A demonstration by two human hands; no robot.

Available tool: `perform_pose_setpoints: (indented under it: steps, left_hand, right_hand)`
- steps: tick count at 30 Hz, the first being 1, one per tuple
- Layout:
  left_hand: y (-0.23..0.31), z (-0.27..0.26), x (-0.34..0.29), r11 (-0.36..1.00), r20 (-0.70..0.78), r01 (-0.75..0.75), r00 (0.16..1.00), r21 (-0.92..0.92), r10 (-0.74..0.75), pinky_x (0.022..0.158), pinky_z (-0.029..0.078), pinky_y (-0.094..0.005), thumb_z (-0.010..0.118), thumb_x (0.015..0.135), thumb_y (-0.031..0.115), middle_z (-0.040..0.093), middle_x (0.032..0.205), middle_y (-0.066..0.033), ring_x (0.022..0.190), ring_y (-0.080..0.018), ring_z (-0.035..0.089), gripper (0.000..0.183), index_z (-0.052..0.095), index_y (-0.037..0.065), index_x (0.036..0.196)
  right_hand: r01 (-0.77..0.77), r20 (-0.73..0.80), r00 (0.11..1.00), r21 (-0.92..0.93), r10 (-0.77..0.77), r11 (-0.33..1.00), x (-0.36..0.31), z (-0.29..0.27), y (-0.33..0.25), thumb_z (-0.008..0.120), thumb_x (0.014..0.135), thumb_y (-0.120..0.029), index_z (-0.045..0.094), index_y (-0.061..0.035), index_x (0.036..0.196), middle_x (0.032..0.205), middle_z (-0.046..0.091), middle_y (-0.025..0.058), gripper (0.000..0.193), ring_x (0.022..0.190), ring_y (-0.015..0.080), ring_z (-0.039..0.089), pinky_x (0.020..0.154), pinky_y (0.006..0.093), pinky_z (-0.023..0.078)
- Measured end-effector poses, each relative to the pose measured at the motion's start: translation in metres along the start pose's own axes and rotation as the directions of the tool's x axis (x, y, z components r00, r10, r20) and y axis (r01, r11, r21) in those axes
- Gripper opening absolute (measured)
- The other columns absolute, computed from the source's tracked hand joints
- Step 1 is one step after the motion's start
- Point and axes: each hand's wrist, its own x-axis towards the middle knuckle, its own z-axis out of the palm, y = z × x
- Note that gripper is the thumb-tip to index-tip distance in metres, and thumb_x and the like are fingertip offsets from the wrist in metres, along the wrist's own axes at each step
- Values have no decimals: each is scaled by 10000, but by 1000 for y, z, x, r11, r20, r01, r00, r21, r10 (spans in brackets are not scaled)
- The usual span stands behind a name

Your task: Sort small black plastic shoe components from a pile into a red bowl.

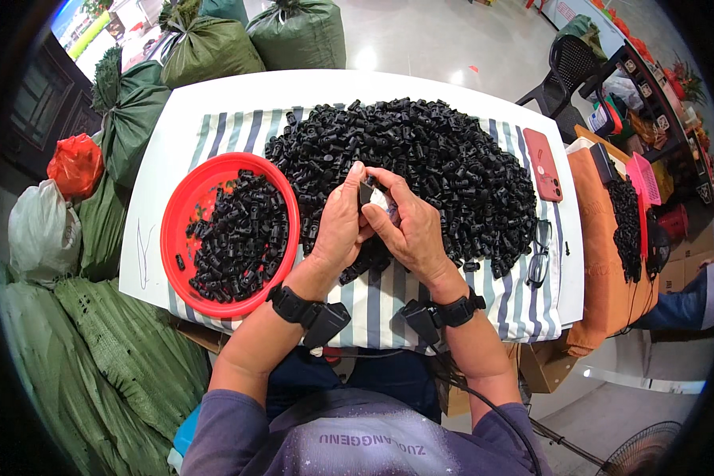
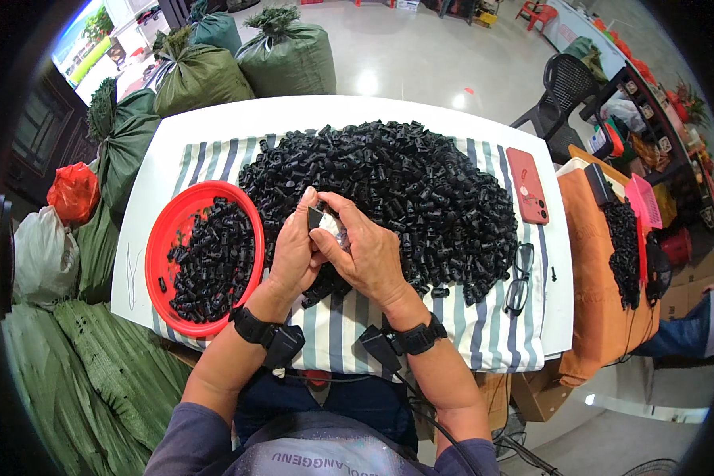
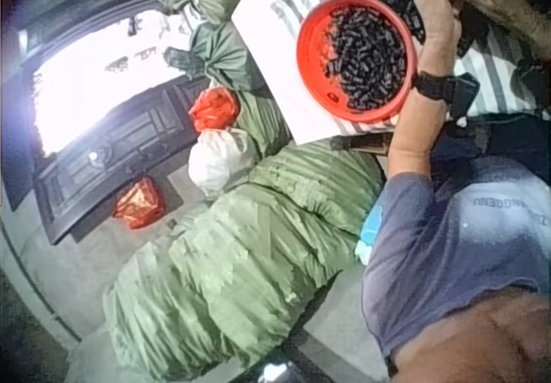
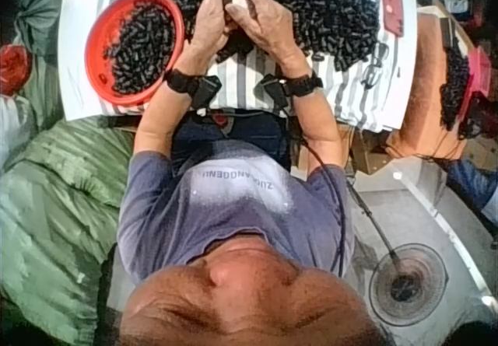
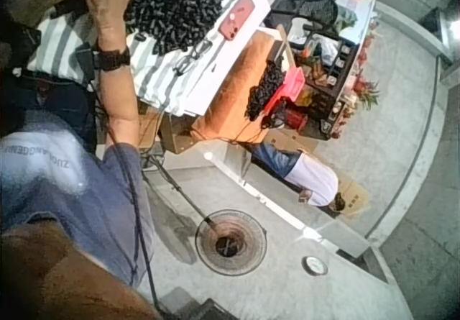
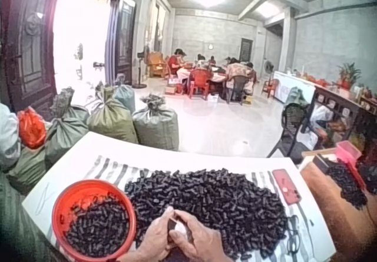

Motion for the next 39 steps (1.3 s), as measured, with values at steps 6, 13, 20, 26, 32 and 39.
perform_pose_setpoints:
  steps: [6,13,20,26,32,39]
  left_hand:
    - [-8,-10,6,999,74,-22,997,24,20,327,238,-157,417,961,421,426,571,73,400,-9,321,350,535,118,830]
    - [-12,-7,3,981,108,-113,989,158,97,339,234,-155,408,970,395,372,549,73,409,-8,307,369,561,73,875]
    - [-10,2,0,989,177,-92,982,115,71,347,247,-150,394,980,332,376,576,53,442,-12,320,355,572,26,1004]
    - [-11,-2,1,984,206,-90,977,154,57,349,257,-151,393,980,333,381,583,51,450,-14,323,397,549,6,1144]
    - [-8,0,-2,985,277,-98,959,141,56,357,274,-149,407,975,367,394,604,49,465,-11,346,408,556,5,1090]
    - [-9,0,0,986,278,-72,960,149,28,364,298,-140,419,970,371,421,661,40,491,-9,372,361,547,33,953]
  right_hand:
    - [-27,-72,996,380,58,925,0,5,8,648,845,-249,545,-57,1143,842,623,60,369,682,122,589,621,250,473]
    - [-137,12,986,607,164,783,3,4,13,628,870,-154,543,-25,1008,770,575,1,207,670,50,548,604,202,458]
    - [-306,192,944,817,270,489,4,-10,9,578,899,-145,523,-25,979,770,585,16,155,652,61,574,588,196,470]
    - [-241,145,961,854,234,461,2,0,16,566,911,-155,525,-26,958,735,579,9,143,622,52,565,551,177,456]
    - [-192,51,968,783,245,592,3,0,15,581,910,-176,544,-28,902,723,572,-4,153,616,30,539,546,172,445]
    - [-156,-6,973,724,232,672,3,-4,16,578,913,-186,559,-34,861,683,564,-19,162,603,28,532,541,182,437]
